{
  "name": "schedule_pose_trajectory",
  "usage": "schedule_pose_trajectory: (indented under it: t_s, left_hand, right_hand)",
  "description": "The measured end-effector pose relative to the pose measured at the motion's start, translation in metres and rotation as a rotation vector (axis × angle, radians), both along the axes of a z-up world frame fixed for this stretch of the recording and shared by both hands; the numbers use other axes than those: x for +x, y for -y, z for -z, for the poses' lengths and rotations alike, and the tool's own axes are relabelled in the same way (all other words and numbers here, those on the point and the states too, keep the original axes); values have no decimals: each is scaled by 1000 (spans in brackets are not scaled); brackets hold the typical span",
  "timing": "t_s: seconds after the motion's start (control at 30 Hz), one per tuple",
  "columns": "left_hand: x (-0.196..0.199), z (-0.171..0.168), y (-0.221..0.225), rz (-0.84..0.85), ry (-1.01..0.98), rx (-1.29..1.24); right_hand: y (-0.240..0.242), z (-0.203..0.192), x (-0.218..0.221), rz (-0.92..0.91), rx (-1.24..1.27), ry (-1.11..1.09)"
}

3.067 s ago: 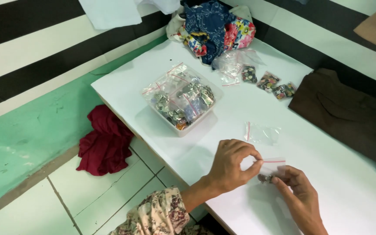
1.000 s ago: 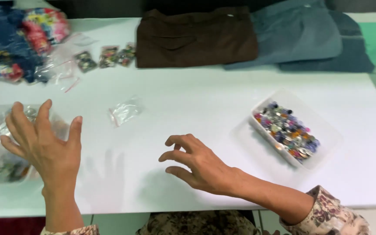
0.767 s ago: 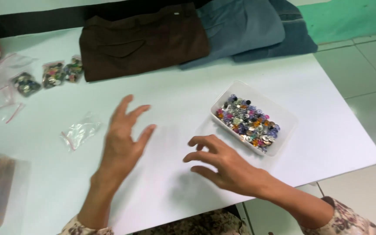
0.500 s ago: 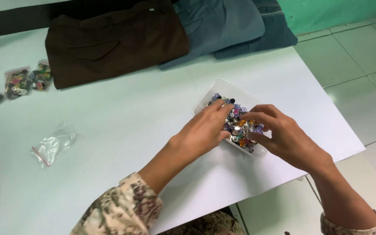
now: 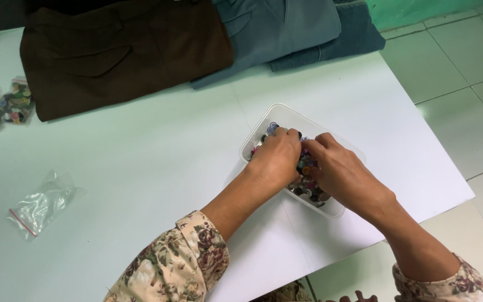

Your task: Sorting various buttons from a large container and placing them into small individual plastic bags.

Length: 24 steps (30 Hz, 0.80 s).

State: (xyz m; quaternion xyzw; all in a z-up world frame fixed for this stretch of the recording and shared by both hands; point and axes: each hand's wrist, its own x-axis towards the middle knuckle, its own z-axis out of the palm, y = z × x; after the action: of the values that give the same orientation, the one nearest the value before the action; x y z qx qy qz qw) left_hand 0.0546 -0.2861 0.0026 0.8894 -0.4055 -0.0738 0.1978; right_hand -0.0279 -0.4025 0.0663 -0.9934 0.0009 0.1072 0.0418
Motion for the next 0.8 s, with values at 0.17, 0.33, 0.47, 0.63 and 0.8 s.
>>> schedule_pose_trajectory:
  t_s: [0.17, 0.33, 0.47, 0.63, 0.8]
  left_hand:
    - [6, -24, -20, 47, -167, -218]
    - [2, -76, -31, 8, -469, -262]
    - [6, -85, -40, 54, -523, -80]
    - [6, -44, -37, 80, -344, 90]
    - [3, -3, -13, 33, 77, 418]
  right_hand:
    - [10, -16, 4, 31, 189, 132]
    - [23, -37, -6, 99, 360, 129]
    - [28, -51, -17, 117, 338, 36]
    - [40, -38, -29, 55, 338, 64]
    - [25, -16, -25, -92, 94, -93]
